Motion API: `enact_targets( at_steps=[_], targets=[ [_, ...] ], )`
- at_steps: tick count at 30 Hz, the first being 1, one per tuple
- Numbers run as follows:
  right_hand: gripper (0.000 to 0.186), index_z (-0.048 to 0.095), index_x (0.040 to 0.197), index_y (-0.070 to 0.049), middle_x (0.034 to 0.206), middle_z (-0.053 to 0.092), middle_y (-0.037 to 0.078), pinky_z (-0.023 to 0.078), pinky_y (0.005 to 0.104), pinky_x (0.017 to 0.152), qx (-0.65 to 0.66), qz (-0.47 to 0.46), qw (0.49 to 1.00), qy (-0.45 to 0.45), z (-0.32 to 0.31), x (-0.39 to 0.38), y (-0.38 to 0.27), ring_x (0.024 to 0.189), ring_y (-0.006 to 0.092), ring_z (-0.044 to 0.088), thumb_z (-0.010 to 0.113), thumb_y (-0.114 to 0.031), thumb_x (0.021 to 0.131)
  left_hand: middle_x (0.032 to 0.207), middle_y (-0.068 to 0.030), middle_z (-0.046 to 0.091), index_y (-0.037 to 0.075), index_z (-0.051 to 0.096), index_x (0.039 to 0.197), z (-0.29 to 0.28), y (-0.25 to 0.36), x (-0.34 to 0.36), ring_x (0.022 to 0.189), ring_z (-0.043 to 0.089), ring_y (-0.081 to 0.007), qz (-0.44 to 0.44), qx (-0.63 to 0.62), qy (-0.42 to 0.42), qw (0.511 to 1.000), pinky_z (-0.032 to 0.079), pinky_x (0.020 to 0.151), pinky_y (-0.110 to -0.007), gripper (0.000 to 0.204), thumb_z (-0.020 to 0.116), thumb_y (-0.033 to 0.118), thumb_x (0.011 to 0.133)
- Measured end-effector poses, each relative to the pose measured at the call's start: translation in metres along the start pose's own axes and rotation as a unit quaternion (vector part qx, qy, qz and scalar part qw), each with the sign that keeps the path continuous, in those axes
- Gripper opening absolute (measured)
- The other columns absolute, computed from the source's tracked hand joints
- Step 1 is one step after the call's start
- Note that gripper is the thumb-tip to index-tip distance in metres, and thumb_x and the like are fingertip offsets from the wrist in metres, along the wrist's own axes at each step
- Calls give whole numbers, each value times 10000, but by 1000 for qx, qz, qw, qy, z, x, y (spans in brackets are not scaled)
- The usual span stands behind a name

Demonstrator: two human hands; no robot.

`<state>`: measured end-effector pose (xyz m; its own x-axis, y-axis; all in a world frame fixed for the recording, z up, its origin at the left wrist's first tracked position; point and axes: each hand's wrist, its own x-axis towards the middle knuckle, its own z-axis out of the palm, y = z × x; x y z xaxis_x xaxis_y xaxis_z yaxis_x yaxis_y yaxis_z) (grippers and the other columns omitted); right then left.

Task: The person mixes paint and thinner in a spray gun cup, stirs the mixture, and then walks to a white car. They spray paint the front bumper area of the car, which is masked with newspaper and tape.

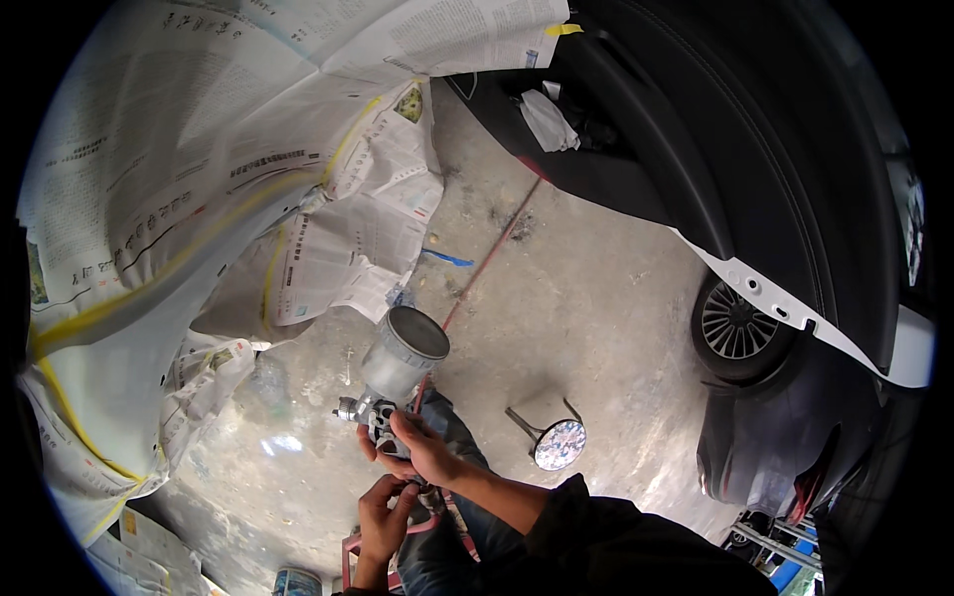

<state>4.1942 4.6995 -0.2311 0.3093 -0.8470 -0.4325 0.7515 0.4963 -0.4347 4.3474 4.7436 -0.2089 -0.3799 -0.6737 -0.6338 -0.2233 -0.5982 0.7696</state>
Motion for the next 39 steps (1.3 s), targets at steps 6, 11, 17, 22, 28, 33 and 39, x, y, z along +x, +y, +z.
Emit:
enact_targets(
  at_steps=[6, 11, 17, 22, 28, 33, 39],
  targets=[
    [607, 510, 1148, 18, 870, 584, 77, 282, 186, 400, 2, -8, 1000, 9, -11, 3, -8, 438, 36, 343, 310, -537, 1004, 854, -100, 690, -41, 652, 981, 11, 11, 10, 775, 642, -150, 0, -2, 58, 998, 499, 711, -284, 151, 623, 85, 902],
    [672, 518, 1168, 28, 909, 604, 92, 294, 182, 416, -28, -18, 998, 58, -24, 6, -23, 444, 36, 346, 323, -588, 981, 809, -97, 677, -23, 659, 938, 13, 25, 24, 739, 630, -142, 34, 28, 100, 994, 486, 680, -276, 105, 635, 62, 881],
    [702, 542, 1166, -37, 897, 606, 75, 335, 195, 443, -43, 33, 990, 133, -42, -5, -20, 497, 43, 428, 394, -673, 910, 735, -89, 633, -17, 635, 872, 14, 60, 45, 635, 576, -154, 114, 77, 113, 984, 453, 616, -272, 73, 659, 47, 846],
    [445, 565, 1149, -89, 848, 580, -33, 370, 169, 554, -76, 9, 986, 148, -45, -10, -1, 674, 19, 483, 451, -488, 988, 720, -92, 617, -19, 613, 883, 23, 75, 63, 582, 564, -160, 146, 123, 131, 973, 443, 566, -273, 104, 667, 64, 848],
    [476, 539, 1199, -37, 971, 567, -23, 422, 188, 644, -133, -24, 975, 177, -35, -3, -1, 809, 33, 501, 447, -458, 998, 811, -168, 650, 15, 574, 952, 21, 60, 71, 704, 652, -313, 123, 254, 117, 952, 505, 617, -376, 203, 677, 165, 863],
    [438, 515, 1245, -54, 809, 522, -48, 362, 195, 545, -160, 33, 972, 167, -38, -15, 10, 665, 24, 445, 450, -412, 1000, 769, -135, 624, 39, 535, 942, 21, 56, 69, 656, 632, -328, 112, 273, 116, 948, 486, 556, -403, 210, 664, 180, 855],
    [346, 579, 1076, -15, 828, 563, -18, 404, 240, 606, -266, -35, 945, 185, -32, -17, 19, 694, 63, 488, 470, -331, 985, 779, -131, 601, 33, 532, 914, 22, 52, 62, 644, 613, -328, 139, 337, 125, 923, 473, 542, -408, 178, 623, 172, 848]
  ],
)
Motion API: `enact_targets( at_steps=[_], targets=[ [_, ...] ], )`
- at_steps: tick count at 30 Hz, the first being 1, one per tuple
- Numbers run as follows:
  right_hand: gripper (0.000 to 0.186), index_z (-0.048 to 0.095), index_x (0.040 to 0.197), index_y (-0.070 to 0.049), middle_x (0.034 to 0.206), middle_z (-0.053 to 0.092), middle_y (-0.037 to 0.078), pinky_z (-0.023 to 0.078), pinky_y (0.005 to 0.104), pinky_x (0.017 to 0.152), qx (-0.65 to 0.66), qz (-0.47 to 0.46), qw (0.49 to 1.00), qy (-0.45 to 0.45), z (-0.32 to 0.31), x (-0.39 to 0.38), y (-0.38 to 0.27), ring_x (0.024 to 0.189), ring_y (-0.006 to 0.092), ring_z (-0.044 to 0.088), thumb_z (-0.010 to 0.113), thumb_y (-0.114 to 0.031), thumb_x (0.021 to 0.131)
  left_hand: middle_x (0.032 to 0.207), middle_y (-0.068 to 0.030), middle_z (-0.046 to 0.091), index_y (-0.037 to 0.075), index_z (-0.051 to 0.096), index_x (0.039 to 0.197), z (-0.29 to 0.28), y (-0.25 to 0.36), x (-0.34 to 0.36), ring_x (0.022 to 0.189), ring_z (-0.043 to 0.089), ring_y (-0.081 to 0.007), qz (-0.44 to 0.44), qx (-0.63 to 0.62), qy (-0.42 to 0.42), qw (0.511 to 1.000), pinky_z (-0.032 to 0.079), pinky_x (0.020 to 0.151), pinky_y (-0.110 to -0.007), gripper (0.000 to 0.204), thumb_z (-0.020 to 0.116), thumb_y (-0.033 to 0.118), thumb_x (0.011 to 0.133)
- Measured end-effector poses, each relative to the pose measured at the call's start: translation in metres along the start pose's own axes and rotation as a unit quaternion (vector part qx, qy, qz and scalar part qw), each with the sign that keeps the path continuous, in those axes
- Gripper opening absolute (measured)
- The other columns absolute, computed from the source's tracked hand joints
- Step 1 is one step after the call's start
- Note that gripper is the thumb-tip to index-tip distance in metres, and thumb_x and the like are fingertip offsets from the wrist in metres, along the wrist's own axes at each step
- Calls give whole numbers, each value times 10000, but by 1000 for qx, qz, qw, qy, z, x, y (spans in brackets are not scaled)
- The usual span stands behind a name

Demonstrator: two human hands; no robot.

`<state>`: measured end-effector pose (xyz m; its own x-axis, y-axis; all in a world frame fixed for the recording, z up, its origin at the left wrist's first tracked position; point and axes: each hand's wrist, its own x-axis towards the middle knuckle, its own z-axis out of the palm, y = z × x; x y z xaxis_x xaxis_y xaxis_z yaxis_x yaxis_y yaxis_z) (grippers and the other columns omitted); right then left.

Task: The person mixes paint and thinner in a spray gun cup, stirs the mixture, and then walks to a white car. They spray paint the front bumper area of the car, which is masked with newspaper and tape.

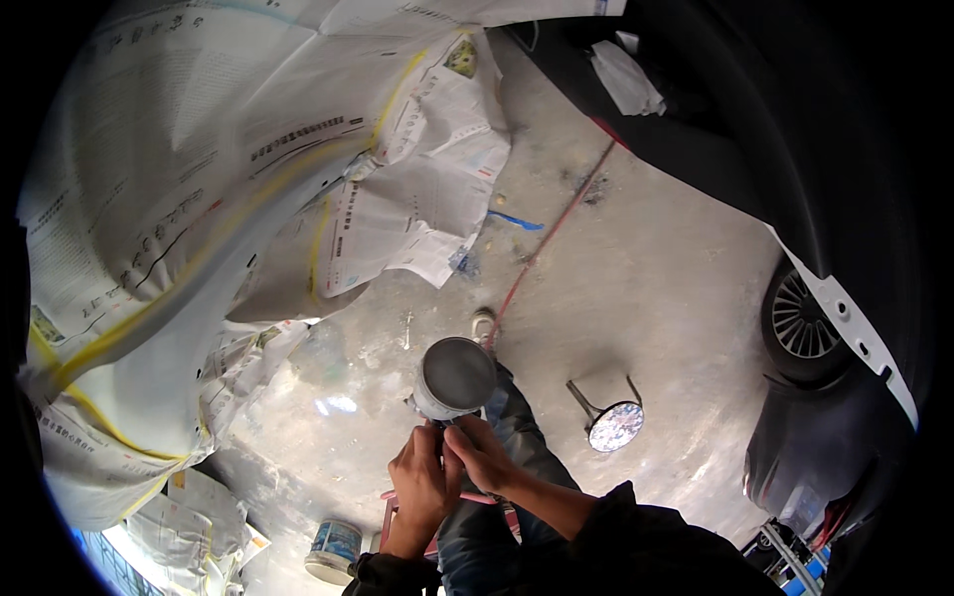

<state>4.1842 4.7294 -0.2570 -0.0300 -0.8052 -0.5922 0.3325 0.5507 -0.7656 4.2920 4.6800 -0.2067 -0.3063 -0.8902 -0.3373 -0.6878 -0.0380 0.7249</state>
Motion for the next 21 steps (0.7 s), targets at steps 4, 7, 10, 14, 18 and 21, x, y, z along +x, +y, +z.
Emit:
enact_targets(
  at_steps=[4, 7, 10, 14, 18, 21],
  targets=[
    [362, 594, 849, -4, 726, 578, 0, 398, 280, 590, -19, 8, 1000, -3, 1, -6, -8, 655, 97, 500, 470, -322, 968, 884, -190, 638, 22, 541, 866, -2, -1, -1, 724, 640, -349, 11, 28, -10, 999, 504, 594, -412, 180, 613, 187, 865],
    [427, 580, 728, -48, 608, 517, -25, 338, 268, 507, -8, -16, 1000, -6, 1, -5, -10, 543, 83, 446, 442, -368, 974, 734, -149, 570, 7, 572, 911, -3, -4, -1, 630, 590, -359, 27, 12, -9, 1000, 456, 524, -418, 148, 577, 155, 894],
    [392, 583, 895, -68, 638, 508, -33, 322, 231, 481, 61, 43, 997, 17, 2, -6, -13, 532, 59, 433, 437, -420, 987, 750, -159, 584, 6, 574, 897, -9, -4, 0, 649, 593, -373, -3, -41, -15, 999, 451, 535, -421, 170, 540, 168, 936],
    [408, 537, 1065, -57, 679, 509, -33, 303, 213, 447, 149, 106, 983, -16, -11, -4, -10, 511, 54, 418, 442, -447, 995, 680, -160, 581, -7, 589, 855, -8, -2, -4, 580, 581, -321, -131, -98, 26, 986, 450, 551, -381, 220, 564, 190, 952],
    [506, 549, 1042, -25, 609, 475, -7, 307, 224, 440, 130, 80, 985, -77, -20, 8, -15, 440, 64, 358, 360, -493, 1009, 674, -153, 594, -1, 609, 845, 5, -23, -22, 571, 591, -281, -174, -116, 26, 978, 456, 551, -355, 210, 608, 192, 927],
    [539, 551, 1050, -24, 642, 496, 4, 308, 230, 442, 125, 97, 987, -22, -15, 10, -16, 440, 66, 359, 360, -525, 996, 774, -164, 634, 27, 594, 842, 14, -30, -34, 694, 628, -370, -173, -123, -11, 977, 479, 600, -432, 179, 620, 195, 900]
  ],
)
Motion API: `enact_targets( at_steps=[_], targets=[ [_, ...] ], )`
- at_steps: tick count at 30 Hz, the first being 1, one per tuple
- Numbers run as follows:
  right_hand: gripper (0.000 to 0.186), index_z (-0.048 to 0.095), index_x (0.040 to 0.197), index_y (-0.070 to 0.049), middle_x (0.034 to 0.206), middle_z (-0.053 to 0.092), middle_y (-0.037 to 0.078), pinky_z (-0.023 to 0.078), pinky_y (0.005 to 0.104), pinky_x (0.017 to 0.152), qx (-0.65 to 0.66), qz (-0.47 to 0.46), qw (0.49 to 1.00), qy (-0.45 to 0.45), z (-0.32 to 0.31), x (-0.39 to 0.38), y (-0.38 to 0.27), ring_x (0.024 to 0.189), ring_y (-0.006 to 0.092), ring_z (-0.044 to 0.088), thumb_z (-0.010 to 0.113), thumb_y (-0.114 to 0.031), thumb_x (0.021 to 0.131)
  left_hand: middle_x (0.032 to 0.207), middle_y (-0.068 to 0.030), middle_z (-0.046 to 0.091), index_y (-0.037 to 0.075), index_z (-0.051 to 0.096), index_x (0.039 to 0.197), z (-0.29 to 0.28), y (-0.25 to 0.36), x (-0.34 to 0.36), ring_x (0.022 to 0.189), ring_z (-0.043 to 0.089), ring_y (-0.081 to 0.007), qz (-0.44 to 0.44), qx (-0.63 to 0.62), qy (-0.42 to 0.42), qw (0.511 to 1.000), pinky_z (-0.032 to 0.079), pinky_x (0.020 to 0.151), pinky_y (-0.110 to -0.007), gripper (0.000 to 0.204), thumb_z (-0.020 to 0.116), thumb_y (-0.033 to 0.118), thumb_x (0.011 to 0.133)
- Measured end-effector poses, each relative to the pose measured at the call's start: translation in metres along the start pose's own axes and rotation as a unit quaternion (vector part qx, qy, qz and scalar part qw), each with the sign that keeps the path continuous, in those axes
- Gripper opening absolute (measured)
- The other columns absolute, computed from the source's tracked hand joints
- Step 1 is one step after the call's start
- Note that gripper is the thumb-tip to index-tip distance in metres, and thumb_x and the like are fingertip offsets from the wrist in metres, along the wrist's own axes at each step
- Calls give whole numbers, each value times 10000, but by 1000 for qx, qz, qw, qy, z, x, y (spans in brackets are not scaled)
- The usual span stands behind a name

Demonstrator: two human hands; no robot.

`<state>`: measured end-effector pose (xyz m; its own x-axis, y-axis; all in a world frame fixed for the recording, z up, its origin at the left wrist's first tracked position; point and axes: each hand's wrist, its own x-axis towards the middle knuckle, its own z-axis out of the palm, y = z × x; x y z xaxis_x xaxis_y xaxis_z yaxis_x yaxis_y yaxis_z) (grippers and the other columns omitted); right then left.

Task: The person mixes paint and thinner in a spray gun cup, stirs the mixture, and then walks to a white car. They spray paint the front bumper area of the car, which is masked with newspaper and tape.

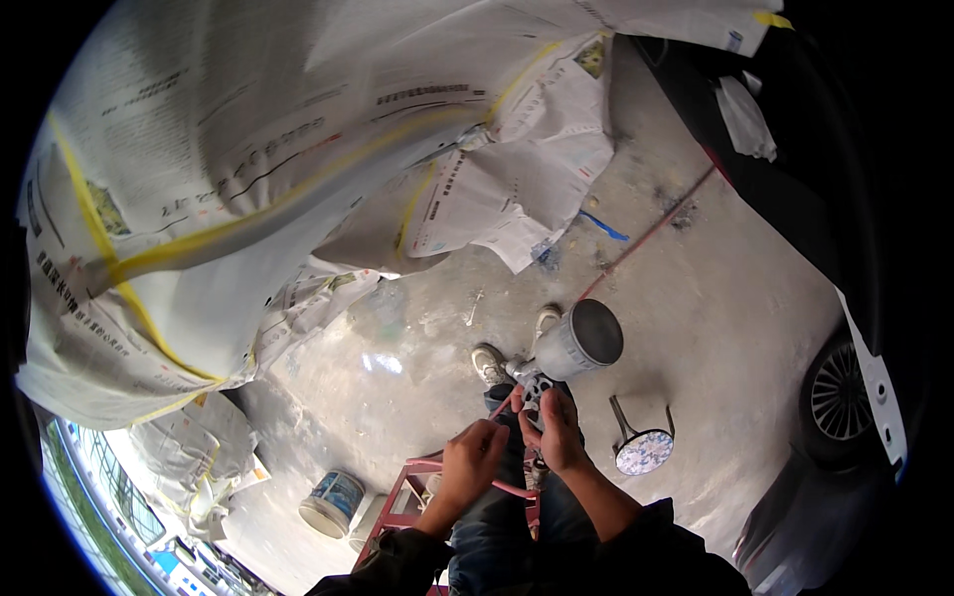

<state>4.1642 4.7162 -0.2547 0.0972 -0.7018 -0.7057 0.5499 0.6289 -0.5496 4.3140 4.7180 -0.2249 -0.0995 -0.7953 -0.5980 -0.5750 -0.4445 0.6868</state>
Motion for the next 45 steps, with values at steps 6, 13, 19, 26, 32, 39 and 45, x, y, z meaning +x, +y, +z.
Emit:
enact_targets(
  at_steps=[6, 13, 19, 26, 32, 39, 45],
  targets=[
    [591, 526, 1010, -30, 817, 528, 27, 289, 218, 446, -68, 1, 994, -86, 7, -10, -16, 477, 64, 362, 384, -601, 959, 818, -164, 645, 44, 612, 868, 9, -24, -21, 747, 628, -389, -45, 7, -17, 999, 488, 634, -455, 189, 605, 230, 903],
    [764, 511, 1053, -41, 800, 500, 55, 271, 222, 411, -79, -1, 983, -164, 50, -52, -53, 423, 64, 335, 399, -767, 846, 878, -138, 643, 78, 636, 895, 27, -66, -58, 862, 628, -364, -50, 83, -73, 993, 503, 714, -455, 94, 588, 140, 842],
    [733, 495, 1116, -64, 897, 523, 84, 290, 227, 401, -84, -18, 984, -156, 65, -59, -57, 411, 70, 335, 358, -743, 875, 891, -120, 646, 116, 664, 909, 45, -114, -98, 880, 628, -343, -38, 54, -122, 990, 502, 758, -443, 178, 593, 59, 756],
    [686, 463, 1108, -64, 881, 509, 73, 276, 227, 395, -117, -29, 982, -146, 96, -53, -61, 407, 71, 318, 329, -706, 910, 880, -79, 658, 118, 659, 805, 29, -157, -123, 872, 636, -315, -60, 26, -68, 995, 507, 754, -428, 111, 617, 60, 720],
    [628, 442, 1151, -73, 923, 509, 64, 269, 222, 389, -153, -68, 978, -121, 135, -51, -61, 418, 57, 322, 300, -651, 951, 908, -116, 663, 103, 663, 827, 35, -249, -170, 886, 638, -349, -84, 129, -32, 987, 508, 773, -438, 98, 596, 129, 761],
    [460, 508, 1160, -49, 932, 569, 48, 339, 232, 466, -239, -59, 961, -127, 172, -45, -43, 491, 58, 382, 403, -470, 1006, 858, -187, 674, 93, 675, 881, 22, -305, -213, 847, 650, -384, -201, 72, -7, 977, 517, 725, -494, 203, 644, 260, 770],
    [477, 522, 1061, -29, 802, 502, 0, 299, 207, 433, -284, -46, 941, -176, 204, -44, -1, 483, 34, 357, 453, -495, 983, 770, -195, 662, 78, 696, 862, 37, -330, -225, 758, 642, -399, -209, 46, 42, 976, 501, 676, -496, 221, 679, 274, 761]
  ],
)
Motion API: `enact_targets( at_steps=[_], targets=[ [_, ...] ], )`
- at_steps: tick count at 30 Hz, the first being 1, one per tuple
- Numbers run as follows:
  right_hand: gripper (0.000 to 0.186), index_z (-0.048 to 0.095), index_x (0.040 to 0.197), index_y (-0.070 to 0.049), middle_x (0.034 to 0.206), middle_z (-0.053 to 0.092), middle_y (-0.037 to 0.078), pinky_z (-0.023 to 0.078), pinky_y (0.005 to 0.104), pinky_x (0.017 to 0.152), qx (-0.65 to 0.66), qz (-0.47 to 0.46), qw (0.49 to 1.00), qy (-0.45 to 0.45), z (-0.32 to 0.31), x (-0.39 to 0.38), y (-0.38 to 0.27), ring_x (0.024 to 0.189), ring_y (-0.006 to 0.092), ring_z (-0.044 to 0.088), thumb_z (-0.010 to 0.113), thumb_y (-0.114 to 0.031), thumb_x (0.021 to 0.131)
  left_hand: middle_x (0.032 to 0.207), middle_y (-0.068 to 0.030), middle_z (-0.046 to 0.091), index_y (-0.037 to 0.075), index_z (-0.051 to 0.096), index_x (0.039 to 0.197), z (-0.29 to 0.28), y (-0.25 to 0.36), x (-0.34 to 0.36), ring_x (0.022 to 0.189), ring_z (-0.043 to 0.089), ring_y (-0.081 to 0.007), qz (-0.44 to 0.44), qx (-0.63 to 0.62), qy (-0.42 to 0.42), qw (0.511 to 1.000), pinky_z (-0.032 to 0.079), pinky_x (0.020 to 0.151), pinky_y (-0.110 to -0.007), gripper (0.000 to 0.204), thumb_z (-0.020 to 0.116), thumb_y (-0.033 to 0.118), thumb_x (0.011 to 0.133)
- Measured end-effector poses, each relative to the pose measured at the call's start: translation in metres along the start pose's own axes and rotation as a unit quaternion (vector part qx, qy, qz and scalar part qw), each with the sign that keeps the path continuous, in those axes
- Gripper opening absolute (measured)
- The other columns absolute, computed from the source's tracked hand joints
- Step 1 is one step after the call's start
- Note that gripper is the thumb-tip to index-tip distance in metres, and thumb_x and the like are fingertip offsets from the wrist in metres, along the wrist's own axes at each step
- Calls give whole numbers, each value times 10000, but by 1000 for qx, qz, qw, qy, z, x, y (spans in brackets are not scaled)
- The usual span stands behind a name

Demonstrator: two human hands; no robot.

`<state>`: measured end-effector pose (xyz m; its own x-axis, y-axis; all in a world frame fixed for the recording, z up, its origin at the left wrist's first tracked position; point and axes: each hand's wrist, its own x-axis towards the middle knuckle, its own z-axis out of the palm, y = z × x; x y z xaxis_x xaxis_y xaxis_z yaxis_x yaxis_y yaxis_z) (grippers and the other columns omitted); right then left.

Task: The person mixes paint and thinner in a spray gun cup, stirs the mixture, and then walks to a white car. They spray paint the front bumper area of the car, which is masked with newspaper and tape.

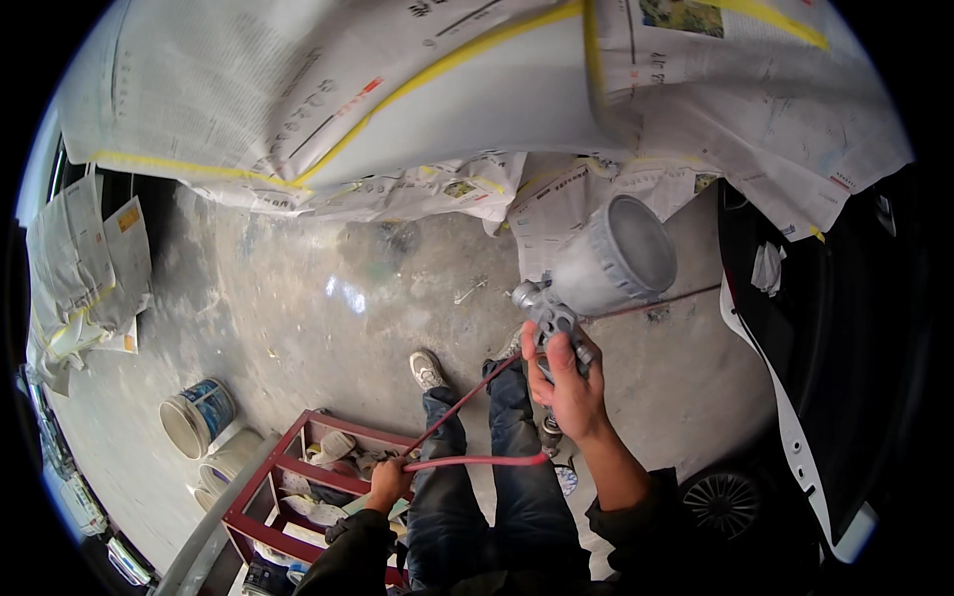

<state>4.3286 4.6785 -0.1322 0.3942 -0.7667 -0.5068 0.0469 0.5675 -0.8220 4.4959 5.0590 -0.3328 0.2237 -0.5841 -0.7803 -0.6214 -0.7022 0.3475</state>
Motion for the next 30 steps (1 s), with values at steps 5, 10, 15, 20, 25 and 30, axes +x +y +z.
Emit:
enact_targets(
  at_steps=[5, 10, 15, 20, 25, 30],
  targets=[
    [443, 520, 1096, -28, 820, 549, 34, 301, 208, 430, -26, -9, 999, -19, 31, 3, 10, 475, 34, 361, 463, -455, 991, 752, -200, 655, 79, 699, 844, -2, -15, -5, 741, 638, -398, -5, -36, 12, 999, 496, 666, -502, 210, 648, 273, 779],
    [478, 497, 1145, -51, 942, 558, 91, 308, 203, 429, -48, -22, 998, -30, 41, 9, 17, 476, 47, 366, 405, -496, 997, 751, -228, 648, 110, 706, 915, -4, -34, -1, 738, 632, -425, -8, -57, 14, 998, 495, 675, -527, 324, 595, 409, 858],
    [503, 519, 1143, -43, 844, 565, 30, 298, 210, 425, -103, -67, 991, 55, 55, 27, 25, 459, 45, 365, 420, -511, 989, 723, -235, 636, 62, 688, 847, -12, -38, 10, 706, 622, -438, 19, -62, 42, 997, 487, 663, -534, 279, 592, 324, 843],
    [409, 565, 1108, -6, 789, 549, 5, 293, 197, 429, -85, -73, 988, 105, 79, 48, 24, 494, 25, 371, 503, -392, 985, 727, -242, 632, 42, 673, 794, -34, -28, 17, 726, 620, -444, -11, -74, 46, 996, 488, 662, -528, 250, 608, 282, 819],
    [391, 564, 1063, -21, 767, 536, -12, 303, 198, 426, -91, -70, 988, 103, 99, 67, 25, 495, 23, 383, 514, -399, 978, 739, -244, 633, 34, 670, 796, -27, -40, 17, 746, 620, -446, -24, -92, 56, 994, 485, 672, -525, 257, 607, 281, 825],
    [407, 556, 1007, -27, 727, 519, -20, 312, 206, 420, -98, -44, 993, 46, 118, 84, 34, 493, 27, 384, 525, -430, 965, 746, -248, 630, 25, 666, 809, -18, -52, 18, 753, 615, -451, -36, -123, 59, 990, 475, 678, -530, 271, 596, 286, 837]
  ],
)
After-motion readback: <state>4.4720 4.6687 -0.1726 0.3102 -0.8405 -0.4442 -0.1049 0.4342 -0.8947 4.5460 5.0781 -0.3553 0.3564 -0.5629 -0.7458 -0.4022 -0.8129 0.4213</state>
